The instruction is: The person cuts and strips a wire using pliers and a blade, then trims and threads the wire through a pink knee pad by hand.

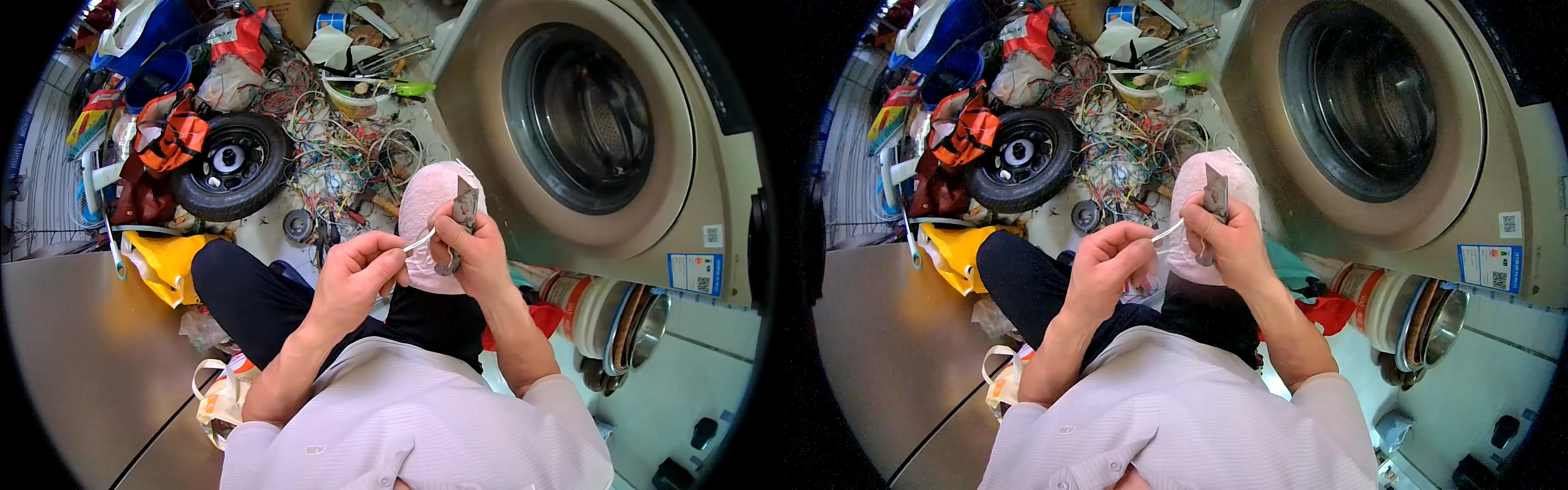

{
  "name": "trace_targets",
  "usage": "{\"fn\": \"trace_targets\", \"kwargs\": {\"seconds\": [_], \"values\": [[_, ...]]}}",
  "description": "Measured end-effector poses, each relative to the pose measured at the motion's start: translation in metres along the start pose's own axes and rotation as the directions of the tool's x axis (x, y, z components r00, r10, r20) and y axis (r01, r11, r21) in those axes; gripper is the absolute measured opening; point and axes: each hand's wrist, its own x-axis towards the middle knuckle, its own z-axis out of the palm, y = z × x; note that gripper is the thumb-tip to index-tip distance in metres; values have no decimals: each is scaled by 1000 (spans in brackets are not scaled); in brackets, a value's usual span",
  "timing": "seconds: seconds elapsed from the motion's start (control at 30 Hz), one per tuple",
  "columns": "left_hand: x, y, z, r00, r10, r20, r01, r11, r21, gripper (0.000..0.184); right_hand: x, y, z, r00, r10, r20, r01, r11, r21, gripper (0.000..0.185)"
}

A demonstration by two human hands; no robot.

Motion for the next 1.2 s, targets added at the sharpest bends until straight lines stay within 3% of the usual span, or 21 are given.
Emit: {"fn": "trace_targets", "kwargs": {"seconds": [0.1,0.27,0.4,0.5,0.53,0.6,0.63,0.67,0.7,0.77,0.83,0.93,1.07,1.2], "values": [[-3,-1,-1,999,39,-33,-41,997,-59,15,-3,9,9,1000,4,31,-9,987,160,18],[-5,-1,-3,997,66,-31,-67,996,-50,15,-1,17,13,977,108,186,-184,870,457,21],[-4,0,-2,995,104,-11,-104,993,-47,16,2,26,15,968,127,217,-220,843,491,22],[-4,-1,-6,998,67,2,-67,998,4,15,3,22,9,980,99,171,-162,897,411,20],[-2,-2,-5,1000,23,-21,-23,1000,4,14,4,16,4,994,74,85,-89,978,190,18],[6,-6,-2,999,-14,-32,15,1000,3,13,3,-9,-4,1000,5,-22,-10,974,-225,15],[12,-11,1,995,72,-68,-63,989,131,14,4,-17,-8,1000,-4,-30,-4,973,-230,15],[19,-16,3,982,164,-93,-135,956,259,15,6,-25,-11,960,-282,1,239,812,-532,19],[28,-17,7,982,170,-81,-144,955,258,15,7,-33,-14,850,-513,118,410,504,-761,23],[46,-21,13,928,330,-170,-221,859,462,13,5,-52,-23,843,-538,17,268,392,-880,36],[60,-28,16,921,346,-178,-230,853,469,12,3,-55,-35,819,-573,-37,162,292,-942,37],[79,-39,21,876,468,-118,-257,660,706,10,-3,-44,-49,850,-525,42,190,233,-954,35],[88,-44,32,847,527,-70,-274,546,792,9,-3,-27,-53,870,-491,52,227,305,-925,25],[90,-44,35,835,549,-42,-268,472,840,9,-1,-11,-63,836,-526,159,334,257,-907,26]]}}
